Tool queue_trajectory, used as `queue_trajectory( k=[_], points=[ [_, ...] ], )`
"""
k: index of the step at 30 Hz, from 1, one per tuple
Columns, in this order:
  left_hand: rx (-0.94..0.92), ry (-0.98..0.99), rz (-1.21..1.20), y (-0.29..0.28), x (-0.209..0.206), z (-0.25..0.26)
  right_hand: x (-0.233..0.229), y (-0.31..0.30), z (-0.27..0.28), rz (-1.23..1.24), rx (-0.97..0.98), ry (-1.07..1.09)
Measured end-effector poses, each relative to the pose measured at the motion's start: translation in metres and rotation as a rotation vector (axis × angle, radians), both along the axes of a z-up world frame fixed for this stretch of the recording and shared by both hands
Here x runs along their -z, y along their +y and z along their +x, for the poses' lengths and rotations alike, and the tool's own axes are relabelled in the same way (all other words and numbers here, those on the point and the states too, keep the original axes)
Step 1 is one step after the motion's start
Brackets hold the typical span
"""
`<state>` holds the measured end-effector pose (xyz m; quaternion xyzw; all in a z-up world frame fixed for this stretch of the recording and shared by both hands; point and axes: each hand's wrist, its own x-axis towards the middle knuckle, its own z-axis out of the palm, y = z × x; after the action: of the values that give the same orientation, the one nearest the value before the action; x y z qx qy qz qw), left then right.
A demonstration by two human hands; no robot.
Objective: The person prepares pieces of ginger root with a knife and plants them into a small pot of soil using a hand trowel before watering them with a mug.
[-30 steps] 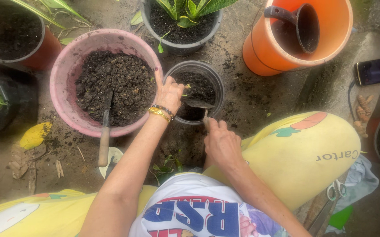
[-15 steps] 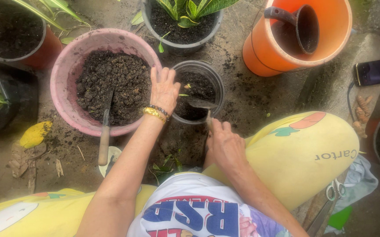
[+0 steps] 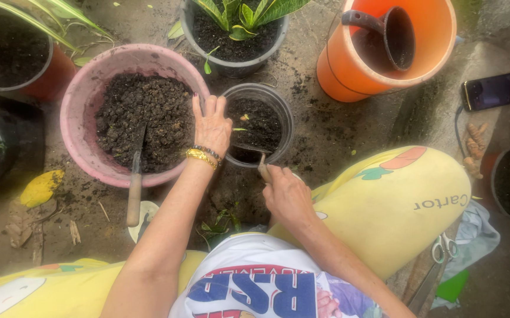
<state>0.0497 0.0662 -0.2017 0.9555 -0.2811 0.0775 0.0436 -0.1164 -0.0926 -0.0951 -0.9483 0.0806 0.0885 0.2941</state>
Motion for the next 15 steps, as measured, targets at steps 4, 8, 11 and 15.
queue_trajectory(
  k=[4, 8, 11, 15],
  points=[
    [-0.006, 0.056, -0.024, -0.001, -0.003, -0.002, -0.016, -0.012, -0.008, 0.021, 0.059, 0.027],
    [-0.052, 0.081, -0.239, -0.002, -0.008, 0.002, -0.035, -0.012, -0.015, -0.057, 0.099, -0.001],
    [-0.090, 0.096, -0.388, -0.005, -0.015, 0.005, -0.039, -0.003, -0.011, -0.114, 0.161, -0.004],
    [-0.106, 0.117, -0.428, -0.002, -0.017, 0.003, -0.030, -0.004, -0.006, -0.092, 0.173, -0.005]
  ],
)
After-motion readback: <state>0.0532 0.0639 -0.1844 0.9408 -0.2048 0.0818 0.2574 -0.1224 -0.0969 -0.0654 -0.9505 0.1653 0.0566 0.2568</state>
